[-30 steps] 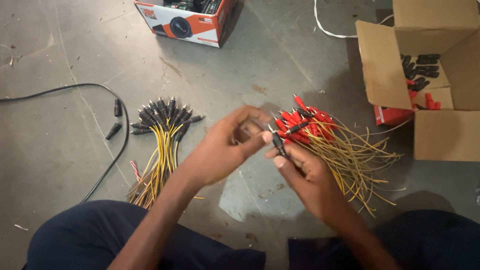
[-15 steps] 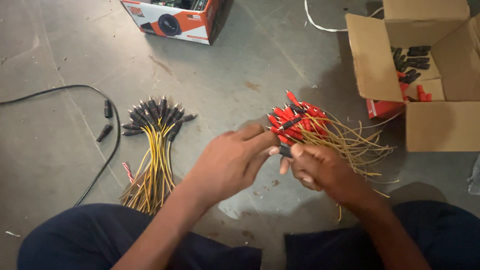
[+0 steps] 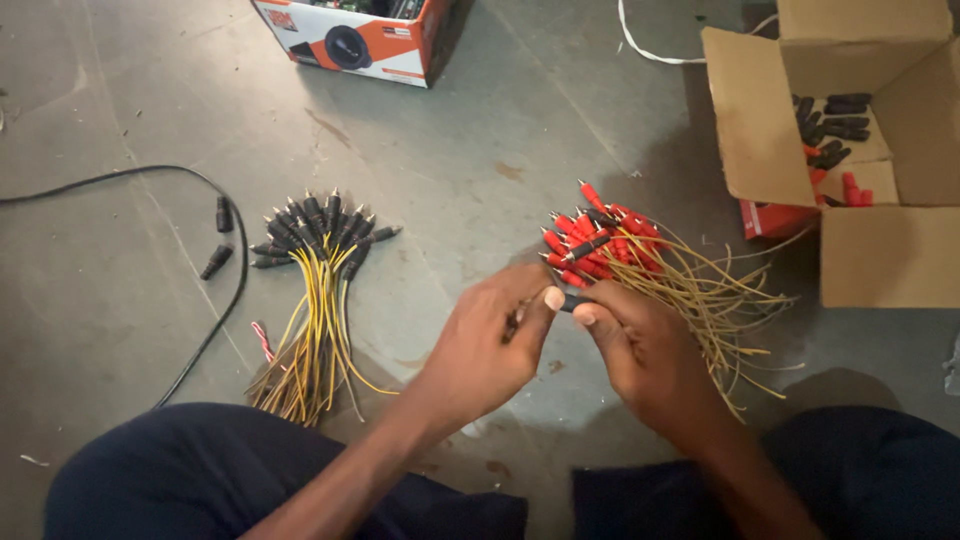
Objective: The person sits on the floor and repeatedly picks up red and black audio connectors, attaching them to yellow wires by hand. They place the assembled cables into a pile on the floor. Cardboard boxes and a speaker box are visible nearby.
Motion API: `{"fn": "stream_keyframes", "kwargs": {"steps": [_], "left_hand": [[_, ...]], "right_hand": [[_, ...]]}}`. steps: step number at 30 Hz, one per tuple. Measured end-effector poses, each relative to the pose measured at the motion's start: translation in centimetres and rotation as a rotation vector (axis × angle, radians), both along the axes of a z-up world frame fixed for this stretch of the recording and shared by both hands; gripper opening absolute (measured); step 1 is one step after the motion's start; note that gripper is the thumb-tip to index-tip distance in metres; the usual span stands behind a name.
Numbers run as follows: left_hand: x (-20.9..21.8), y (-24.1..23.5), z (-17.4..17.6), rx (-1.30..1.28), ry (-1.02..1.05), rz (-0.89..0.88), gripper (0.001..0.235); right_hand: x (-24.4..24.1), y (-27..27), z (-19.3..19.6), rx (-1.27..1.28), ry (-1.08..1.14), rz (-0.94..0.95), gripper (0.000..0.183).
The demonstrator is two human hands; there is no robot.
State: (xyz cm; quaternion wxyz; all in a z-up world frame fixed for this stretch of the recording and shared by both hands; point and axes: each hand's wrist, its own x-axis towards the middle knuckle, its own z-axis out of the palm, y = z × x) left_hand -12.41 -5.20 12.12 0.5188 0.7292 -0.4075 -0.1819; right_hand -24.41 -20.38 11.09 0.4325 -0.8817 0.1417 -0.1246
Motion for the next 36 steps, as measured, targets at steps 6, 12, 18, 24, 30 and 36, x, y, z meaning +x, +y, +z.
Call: {"fn": "stream_keyframes", "kwargs": {"steps": [6, 12, 18, 24, 30, 36], "left_hand": [[0.0, 0.2, -2.5, 0.114, 0.713, 0.067, 0.036], [1.5, 0.1, -2.7, 0.137, 0.609, 0.024, 0.039], [1.3, 0.3, -0.3, 0.205, 0.282, 0.021, 0.036], [1.4, 1.2, 1.2, 0.034, -0.207, -0.066, 0.016], [0.6, 0.1, -1.0, 0.123, 0.305, 0.105, 0.041], [1.5, -0.3, -2.1, 0.174, 0.809, 0.095, 0.053]], "right_hand": [[0.9, 0.4, 0.1, -0.453, -0.203, 0.110, 0.024], [1.4, 1.1, 0.9, -0.209, -0.110, -0.001, 0.027], [1.1, 0.7, -0.1, -0.173, 0.041, -0.054, 0.030], [0.9, -0.6, -0.7, 0.229, 0.071, -0.024, 0.027], [1.1, 0.2, 0.5, -0.044, 0.007, -0.042, 0.032], [1.4, 1.2, 1.4, -0.378, -0.208, -0.011, 0.033]]}}
